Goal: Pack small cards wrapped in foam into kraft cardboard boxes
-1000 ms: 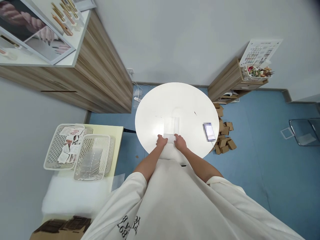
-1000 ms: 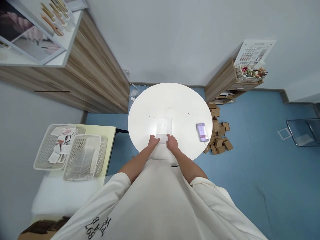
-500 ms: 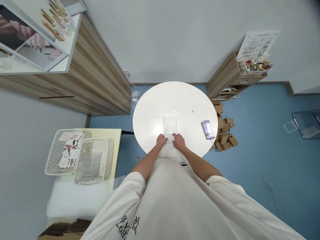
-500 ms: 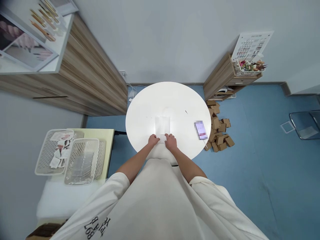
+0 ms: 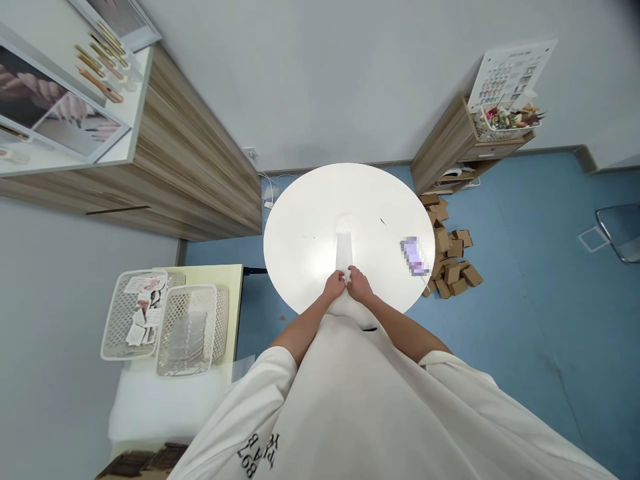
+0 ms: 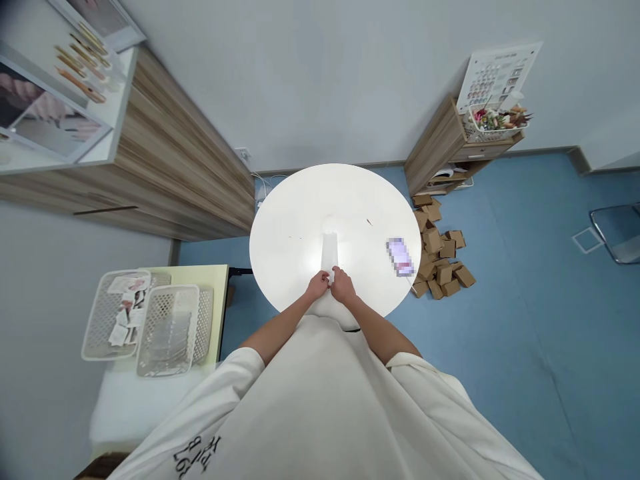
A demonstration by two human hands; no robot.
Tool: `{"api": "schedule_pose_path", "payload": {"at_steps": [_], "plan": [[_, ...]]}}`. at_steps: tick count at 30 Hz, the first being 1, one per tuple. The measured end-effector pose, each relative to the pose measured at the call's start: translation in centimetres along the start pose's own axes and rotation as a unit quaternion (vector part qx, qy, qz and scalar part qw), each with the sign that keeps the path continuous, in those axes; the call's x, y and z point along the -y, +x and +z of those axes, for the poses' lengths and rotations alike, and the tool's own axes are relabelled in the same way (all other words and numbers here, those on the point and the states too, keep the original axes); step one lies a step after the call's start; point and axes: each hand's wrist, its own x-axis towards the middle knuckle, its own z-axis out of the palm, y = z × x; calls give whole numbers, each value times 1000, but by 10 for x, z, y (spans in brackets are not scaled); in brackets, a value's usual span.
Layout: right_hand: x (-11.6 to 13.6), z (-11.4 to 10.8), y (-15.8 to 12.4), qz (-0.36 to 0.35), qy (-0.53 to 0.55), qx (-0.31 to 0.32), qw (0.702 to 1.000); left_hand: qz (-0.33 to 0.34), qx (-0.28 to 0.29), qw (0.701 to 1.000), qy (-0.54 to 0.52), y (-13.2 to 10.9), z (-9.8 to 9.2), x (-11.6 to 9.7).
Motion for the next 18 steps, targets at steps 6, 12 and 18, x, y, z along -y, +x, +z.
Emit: {"api": "schedule_pose_path", "payload": {"at_steps": [6,12,18], "plan": [[-11,0,-5,-53,-1,23,998,2,28,997,-73,-1,-1,3],[-13,4,-5,-53,-21,25,998,157,-72,974,144,-16,-10,13],[-7,0,-11,-49,-99,27,994,243,-26,900,361,-17,-15,21]]}}
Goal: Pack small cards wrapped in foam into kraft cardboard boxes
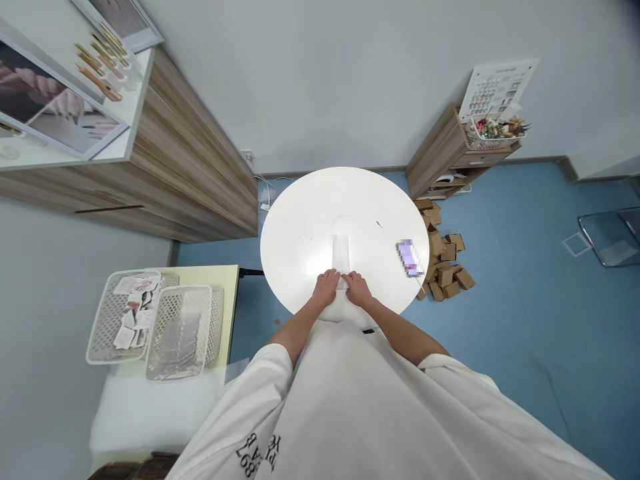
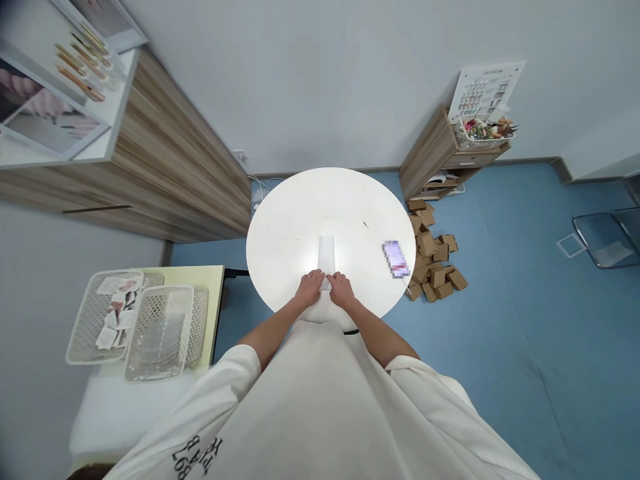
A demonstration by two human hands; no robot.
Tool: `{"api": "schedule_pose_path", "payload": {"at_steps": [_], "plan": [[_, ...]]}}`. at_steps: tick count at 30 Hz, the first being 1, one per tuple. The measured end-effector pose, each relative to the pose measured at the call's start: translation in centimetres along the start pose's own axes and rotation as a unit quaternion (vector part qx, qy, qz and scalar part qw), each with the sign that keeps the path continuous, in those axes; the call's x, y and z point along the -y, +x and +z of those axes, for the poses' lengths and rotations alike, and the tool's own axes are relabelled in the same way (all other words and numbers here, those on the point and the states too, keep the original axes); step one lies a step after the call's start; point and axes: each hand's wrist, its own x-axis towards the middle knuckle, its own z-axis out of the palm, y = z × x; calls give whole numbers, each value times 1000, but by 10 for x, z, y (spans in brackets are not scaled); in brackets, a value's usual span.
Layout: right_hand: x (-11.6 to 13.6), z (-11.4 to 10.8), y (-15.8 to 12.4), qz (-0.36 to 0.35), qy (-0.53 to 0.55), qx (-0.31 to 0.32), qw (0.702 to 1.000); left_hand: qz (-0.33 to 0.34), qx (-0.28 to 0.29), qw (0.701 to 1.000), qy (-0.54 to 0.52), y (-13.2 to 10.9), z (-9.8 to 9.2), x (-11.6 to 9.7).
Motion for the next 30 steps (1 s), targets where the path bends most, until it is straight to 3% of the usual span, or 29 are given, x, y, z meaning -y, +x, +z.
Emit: {"api": "schedule_pose_path", "payload": {"at_steps": [10,17,21,25,30], "plan": [[10,-3,0,28,-11,22,999,-34,40,998,17,10,-9,-9],[11,-8,-18,-62,-63,56,994,-40,109,993,-26,-13,-16,-6],[10,-18,-12,-82,-64,76,992,-63,140,984,-94,-12,-21,0],[12,-32,11,-72,-36,96,992,-138,109,966,-188,-6,-21,3],[13,-36,41,-10,-15,94,995,-200,-8,924,-326,-8,-3,1]]}}
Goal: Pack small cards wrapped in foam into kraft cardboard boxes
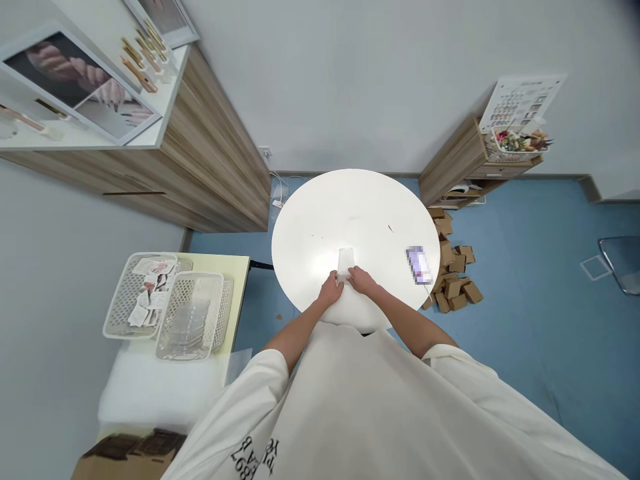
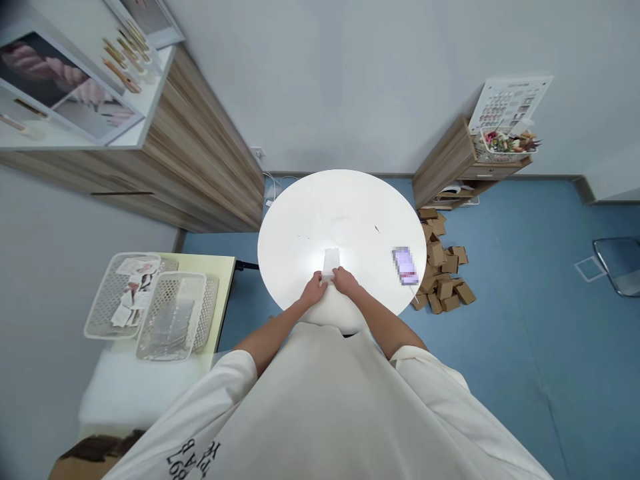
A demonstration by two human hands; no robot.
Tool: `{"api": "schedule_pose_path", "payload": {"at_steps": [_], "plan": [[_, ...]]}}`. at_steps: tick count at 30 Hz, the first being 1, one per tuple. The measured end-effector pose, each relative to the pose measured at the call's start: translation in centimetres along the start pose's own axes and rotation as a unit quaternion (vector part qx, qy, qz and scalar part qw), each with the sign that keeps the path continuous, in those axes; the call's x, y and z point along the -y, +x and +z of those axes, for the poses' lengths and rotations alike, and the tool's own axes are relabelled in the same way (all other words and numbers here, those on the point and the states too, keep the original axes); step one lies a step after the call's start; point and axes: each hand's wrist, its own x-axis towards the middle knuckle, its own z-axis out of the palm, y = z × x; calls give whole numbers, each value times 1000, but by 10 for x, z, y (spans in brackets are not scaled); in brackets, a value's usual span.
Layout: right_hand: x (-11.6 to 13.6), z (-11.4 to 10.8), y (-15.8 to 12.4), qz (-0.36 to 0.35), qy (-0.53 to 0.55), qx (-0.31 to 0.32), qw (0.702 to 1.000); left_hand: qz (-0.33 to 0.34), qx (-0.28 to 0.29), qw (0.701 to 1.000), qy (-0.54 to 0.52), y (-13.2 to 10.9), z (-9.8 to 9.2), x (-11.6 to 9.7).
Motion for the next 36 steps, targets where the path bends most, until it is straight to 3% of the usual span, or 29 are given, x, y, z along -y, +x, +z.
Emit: {"api": "schedule_pose_path", "payload": {"at_steps": [3,7,12,17,23,30,36], "plan": [[-1,3,11,33,24,-36,999,22,-32,999,-10,-2,10,5],[-1,11,11,67,47,-76,994,29,9,996,79,0,11,3],[2,23,-2,30,-13,-97,995,4,43,986,163,7,4,-7],[1,30,-8,31,-42,-73,996,2,51,976,210,10,-1,-16],[1,30,-5,27,-29,-69,997,4,56,986,160,6,-3,-14],[-8,22,-21,-41,-21,-25,999,19,29,976,215,-12,1,-4],[-19,3,-19,-95,32,14,995,53,27,968,245,-12,-15,-5]]}}
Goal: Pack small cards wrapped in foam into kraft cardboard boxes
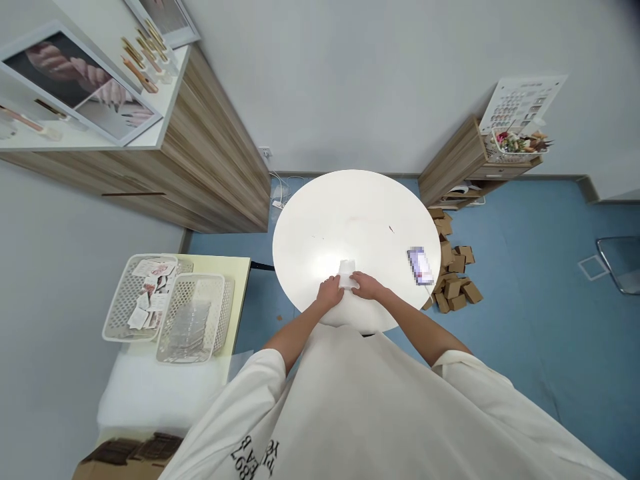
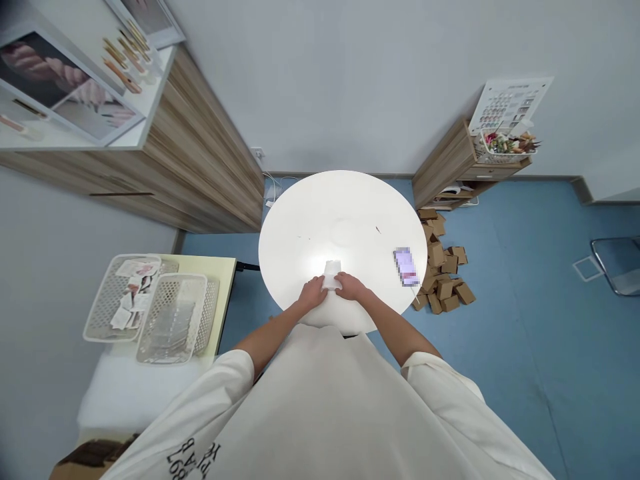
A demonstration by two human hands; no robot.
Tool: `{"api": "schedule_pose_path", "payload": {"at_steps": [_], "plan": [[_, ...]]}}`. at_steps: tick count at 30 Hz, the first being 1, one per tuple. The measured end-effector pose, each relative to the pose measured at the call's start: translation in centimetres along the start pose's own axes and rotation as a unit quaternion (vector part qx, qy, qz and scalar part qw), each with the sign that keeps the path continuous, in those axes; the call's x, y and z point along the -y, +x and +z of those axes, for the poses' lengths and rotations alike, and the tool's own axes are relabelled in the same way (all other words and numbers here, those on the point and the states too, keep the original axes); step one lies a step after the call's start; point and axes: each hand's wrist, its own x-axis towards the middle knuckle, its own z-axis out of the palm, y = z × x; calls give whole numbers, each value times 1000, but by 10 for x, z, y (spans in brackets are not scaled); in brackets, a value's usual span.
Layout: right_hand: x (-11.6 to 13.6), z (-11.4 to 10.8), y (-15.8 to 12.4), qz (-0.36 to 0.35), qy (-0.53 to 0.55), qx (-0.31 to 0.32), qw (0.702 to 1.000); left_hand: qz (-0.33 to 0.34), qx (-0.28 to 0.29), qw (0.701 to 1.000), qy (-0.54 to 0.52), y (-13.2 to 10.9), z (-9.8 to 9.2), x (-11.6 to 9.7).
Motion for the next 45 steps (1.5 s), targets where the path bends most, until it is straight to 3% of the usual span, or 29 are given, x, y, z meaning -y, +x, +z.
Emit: {"api": "schedule_pose_path", "payload": {"at_steps": [3,6,12,16,22,29,33,45], "plan": [[1,-10,7,11,18,-19,1000,-23,-7,999,-24,12,-11,1],[4,-14,16,71,18,-81,994,-65,-20,994,-83,33,-17,-4],[8,-16,38,156,37,-156,975,-119,-52,976,-176,59,-11,-15],[3,-11,46,155,66,-158,973,-69,-62,985,-147,54,-3,-13],[-3,4,45,160,23,-143,976,-39,-19,998,-50,48,2,-11],[13,21,49,202,60,-122,970,-41,-22,996,-81,46,-3,-8],[36,27,65,174,77,-110,975,-50,-37,995,-77,33,-12,18],[135,67,136,2,128,-73,989,-135,-105,985,-20,-11,-47,137]]}}
